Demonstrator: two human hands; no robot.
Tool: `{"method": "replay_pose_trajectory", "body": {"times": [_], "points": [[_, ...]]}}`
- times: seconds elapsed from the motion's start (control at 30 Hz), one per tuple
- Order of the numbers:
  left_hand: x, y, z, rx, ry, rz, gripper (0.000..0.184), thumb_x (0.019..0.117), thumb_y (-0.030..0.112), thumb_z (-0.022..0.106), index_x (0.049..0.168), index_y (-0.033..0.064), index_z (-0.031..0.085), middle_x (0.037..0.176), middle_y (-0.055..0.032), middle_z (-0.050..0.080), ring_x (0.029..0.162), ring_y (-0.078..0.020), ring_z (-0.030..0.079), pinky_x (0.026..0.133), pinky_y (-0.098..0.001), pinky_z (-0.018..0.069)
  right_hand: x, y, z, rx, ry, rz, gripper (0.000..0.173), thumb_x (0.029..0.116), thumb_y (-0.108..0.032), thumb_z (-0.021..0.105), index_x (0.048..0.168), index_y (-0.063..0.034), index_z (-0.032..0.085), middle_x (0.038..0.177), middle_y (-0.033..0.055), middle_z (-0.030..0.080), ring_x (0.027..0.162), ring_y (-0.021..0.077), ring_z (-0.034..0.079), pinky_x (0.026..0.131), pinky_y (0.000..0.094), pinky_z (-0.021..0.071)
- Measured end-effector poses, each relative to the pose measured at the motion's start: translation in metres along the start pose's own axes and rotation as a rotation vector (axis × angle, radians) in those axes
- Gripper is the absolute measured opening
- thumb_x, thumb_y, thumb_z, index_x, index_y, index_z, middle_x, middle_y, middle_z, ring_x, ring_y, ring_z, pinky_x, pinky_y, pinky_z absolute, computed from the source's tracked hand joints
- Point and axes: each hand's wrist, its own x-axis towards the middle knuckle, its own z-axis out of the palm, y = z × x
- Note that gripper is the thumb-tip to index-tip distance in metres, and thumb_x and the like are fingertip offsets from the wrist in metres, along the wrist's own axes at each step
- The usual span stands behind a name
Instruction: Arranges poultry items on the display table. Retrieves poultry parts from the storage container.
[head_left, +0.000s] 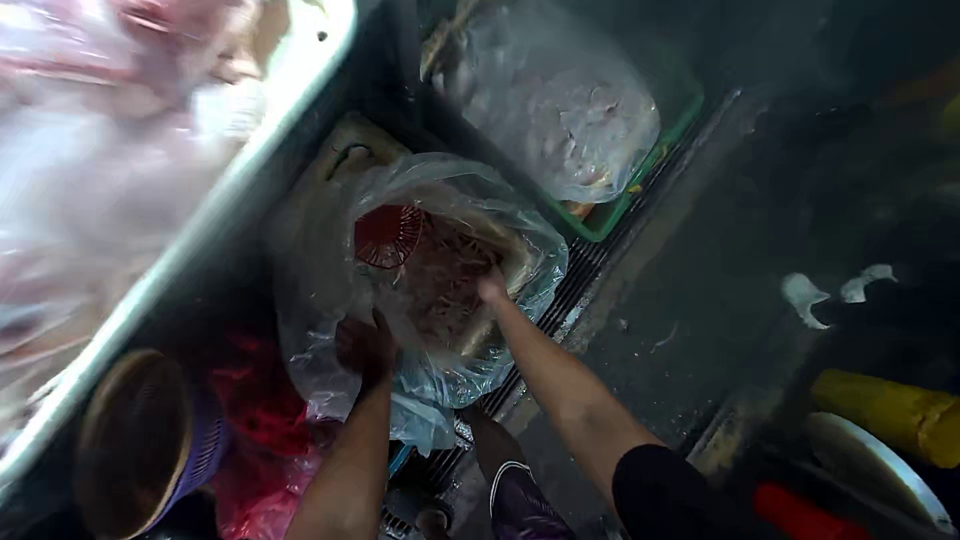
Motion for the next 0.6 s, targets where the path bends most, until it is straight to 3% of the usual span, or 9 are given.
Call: {"method": "replay_pose_trajectory", "body": {"times": [0.1, 0.2, 0.27, 0.3, 0.37, 0.47, 0.53, 0.57, 0.6], "points": [[0.003, 0.005, 0.015, 0.073, 0.101, 0.007, 0.079, 0.099, 0.062, 0.048, 0.138, -0.0066, 0.056, 0.133, -0.0317, 0.059, 0.122, -0.0465, 0.06, 0.094, -0.0606, 0.0487, 0.055, -0.006, -0.003, -0.149, 0.029, -0.009, 0.06, 0.0956, -0.024, 0.073, 0.144, 0.0013, 0.05, 0.139, 0.0283, 0.058, 0.128, 0.0416, 0.058, 0.107, 0.058, 0.0488], [-0.001, 0.003, 0.023, 0.171, 0.165, 0.013, 0.079, 0.0994, 0.062, 0.047, 0.137, -0.0074, 0.056, 0.13, -0.0338, 0.06, 0.121, -0.0482, 0.061, 0.094, -0.0587, 0.0497, 0.082, -0.004, 0.003, -0.294, 0.005, -0.008, 0.045, 0.1056, -0.029, 0.057, 0.139, 0.0004, 0.058, 0.141, 0.0265, 0.058, 0.133, 0.0414, 0.054, 0.112, 0.0581, 0.044], [0.003, 0.006, 0.025, 0.181, 0.22, 0.045, 0.078, 0.0994, 0.059, 0.05, 0.137, -0.0092, 0.057, 0.125, -0.0356, 0.062, 0.117, -0.0506, 0.062, 0.091, -0.0595, 0.0504, 0.093, -0.016, 0.002, -0.414, -0.06, -0.097, 0.042, 0.1068, -0.022, 0.053, 0.141, 0.0027, 0.057, 0.142, 0.0295, 0.056, 0.136, 0.0453, 0.051, 0.113, 0.0622, 0.0402], [0.003, 0.007, 0.025, 0.178, 0.222, 0.055, 0.078, 0.0988, 0.057, 0.052, 0.137, -0.0101, 0.056, 0.124, -0.0368, 0.061, 0.117, -0.052, 0.061, 0.092, -0.06, 0.0499, 0.095, -0.018, 0.0, -0.447, -0.096, -0.151, 0.042, 0.1044, -0.02, 0.057, 0.14, 0.0024, 0.058, 0.14, 0.0294, 0.058, 0.133, 0.0452, 0.054, 0.111, 0.0634, 0.0411], [0.003, 0.01, 0.024, 0.191, 0.208, 0.039, 0.079, 0.0981, 0.057, 0.054, 0.141, -0.0092, 0.053, 0.128, -0.037, 0.06, 0.12, -0.0524, 0.06, 0.094, -0.0595, 0.0498, 0.111, -0.009, 0.004, -0.242, -0.122, -0.201, 0.041, 0.1014, -0.028, 0.062, 0.133, -0.0027, 0.064, 0.128, 0.0184, 0.068, 0.118, 0.0291, 0.065, 0.103, 0.0497, 0.0518], [0.003, 0.012, 0.024, 0.228, 0.217, 0.03, 0.079, 0.0976, 0.057, 0.054, 0.142, -0.0079, 0.051, 0.128, -0.0358, 0.06, 0.121, -0.0512, 0.059, 0.092, -0.058, 0.05, 0.128, 0.004, 0.005, 0.131, -0.237, -0.091, 0.038, 0.0998, -0.032, 0.065, 0.124, -0.0028, 0.066, 0.111, 0.0133, 0.071, 0.094, 0.0195, 0.069, 0.086, 0.0409, 0.0576], [0.005, 0.014, 0.024, 0.237, 0.216, 0.028, 0.079, 0.0981, 0.059, 0.053, 0.145, -0.0054, 0.05, 0.127, -0.0343, 0.061, 0.12, -0.0503, 0.059, 0.092, -0.0577, 0.0503, 0.145, 0.013, 0.005, 0.048, -0.261, -0.035, 0.044, 0.1007, -0.04, 0.061, 0.131, -0.007, 0.065, 0.121, 0.0115, 0.069, 0.105, 0.0192, 0.068, 0.093, 0.0412, 0.056], [0.004, 0.014, 0.024, 0.238, 0.223, 0.032, 0.079, 0.0979, 0.059, 0.053, 0.145, -0.0051, 0.051, 0.126, -0.0343, 0.062, 0.12, -0.0504, 0.06, 0.092, -0.0579, 0.0502, 0.151, 0.015, 0.005, -0.016, -0.228, -0.017, 0.048, 0.1014, -0.04, 0.061, 0.135, -0.0056, 0.062, 0.13, 0.0149, 0.066, 0.116, 0.0238, 0.065, 0.102, 0.0457, 0.0522], [0.004, 0.014, 0.024, 0.24, 0.228, 0.034, 0.08, 0.0977, 0.059, 0.054, 0.145, -0.0052, 0.051, 0.125, -0.0341, 0.062, 0.12, -0.0501, 0.06, 0.092, -0.0578, 0.0499, 0.155, 0.018, 0.007, -0.066, -0.184, 0.001, 0.05, 0.1004, -0.039, 0.063, 0.136, -0.0036, 0.061, 0.132, 0.0181, 0.064, 0.12, 0.0282, 0.063, 0.104, 0.05, 0.0498]]}}
